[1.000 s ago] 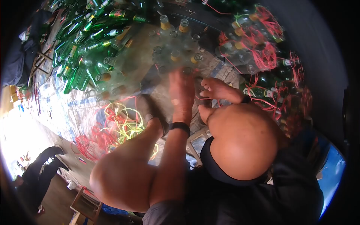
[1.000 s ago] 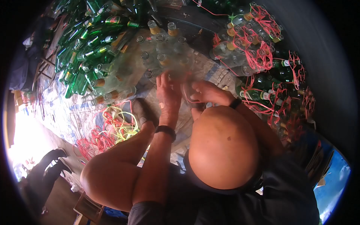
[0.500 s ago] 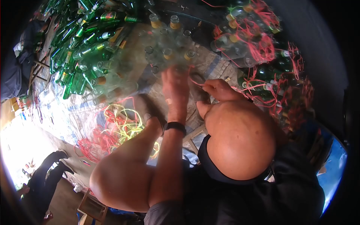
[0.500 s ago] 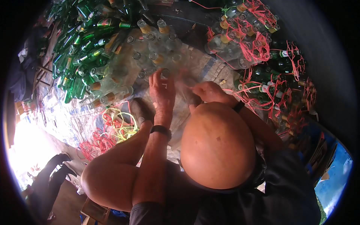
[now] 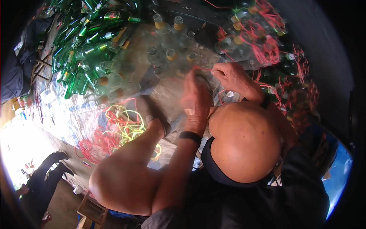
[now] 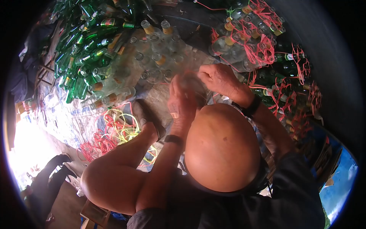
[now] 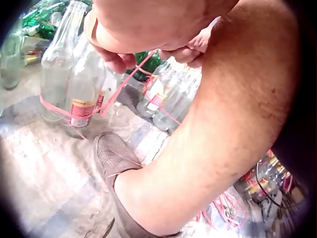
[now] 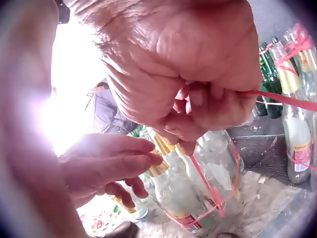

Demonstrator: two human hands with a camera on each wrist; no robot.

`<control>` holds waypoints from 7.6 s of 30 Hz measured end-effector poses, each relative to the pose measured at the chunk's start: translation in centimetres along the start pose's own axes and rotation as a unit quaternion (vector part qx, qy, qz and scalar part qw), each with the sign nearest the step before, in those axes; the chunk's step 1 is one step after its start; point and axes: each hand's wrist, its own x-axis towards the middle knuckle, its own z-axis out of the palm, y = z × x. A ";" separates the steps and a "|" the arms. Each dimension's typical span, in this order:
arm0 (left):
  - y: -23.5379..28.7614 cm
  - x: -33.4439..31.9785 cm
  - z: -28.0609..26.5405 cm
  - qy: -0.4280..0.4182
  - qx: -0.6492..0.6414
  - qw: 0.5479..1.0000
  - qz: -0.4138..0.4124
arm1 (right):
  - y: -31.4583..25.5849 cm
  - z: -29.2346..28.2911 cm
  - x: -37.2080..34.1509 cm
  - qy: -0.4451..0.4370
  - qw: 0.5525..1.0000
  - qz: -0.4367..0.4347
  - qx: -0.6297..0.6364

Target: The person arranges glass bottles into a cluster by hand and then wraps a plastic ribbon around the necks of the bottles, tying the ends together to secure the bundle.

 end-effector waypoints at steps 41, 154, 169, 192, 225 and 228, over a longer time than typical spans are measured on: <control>1.7 5.7 5.8 0.109 -0.185 0.966 -0.143 | -5.0 -3.5 12.7 -0.116 0.937 -0.223 -0.242; -3.1 2.0 -1.9 0.191 -0.454 0.821 -0.290 | -12.7 -0.6 21.1 -0.136 0.919 -0.326 -0.174; -3.4 3.5 -2.0 0.196 -0.473 0.794 -0.326 | -11.0 1.2 29.9 -0.240 0.915 -0.270 -0.181; -4.0 3.5 -1.1 0.219 -0.482 0.782 -0.329 | 0.0 -1.0 32.2 -0.215 0.971 -0.096 -0.047; -0.6 2.3 5.0 0.059 -0.141 0.988 -0.038 | 3.5 2.0 12.0 0.154 0.981 -0.108 -0.055; -0.8 3.1 5.7 0.068 -0.156 0.983 -0.071 | 2.8 2.3 11.2 0.165 0.982 -0.093 -0.026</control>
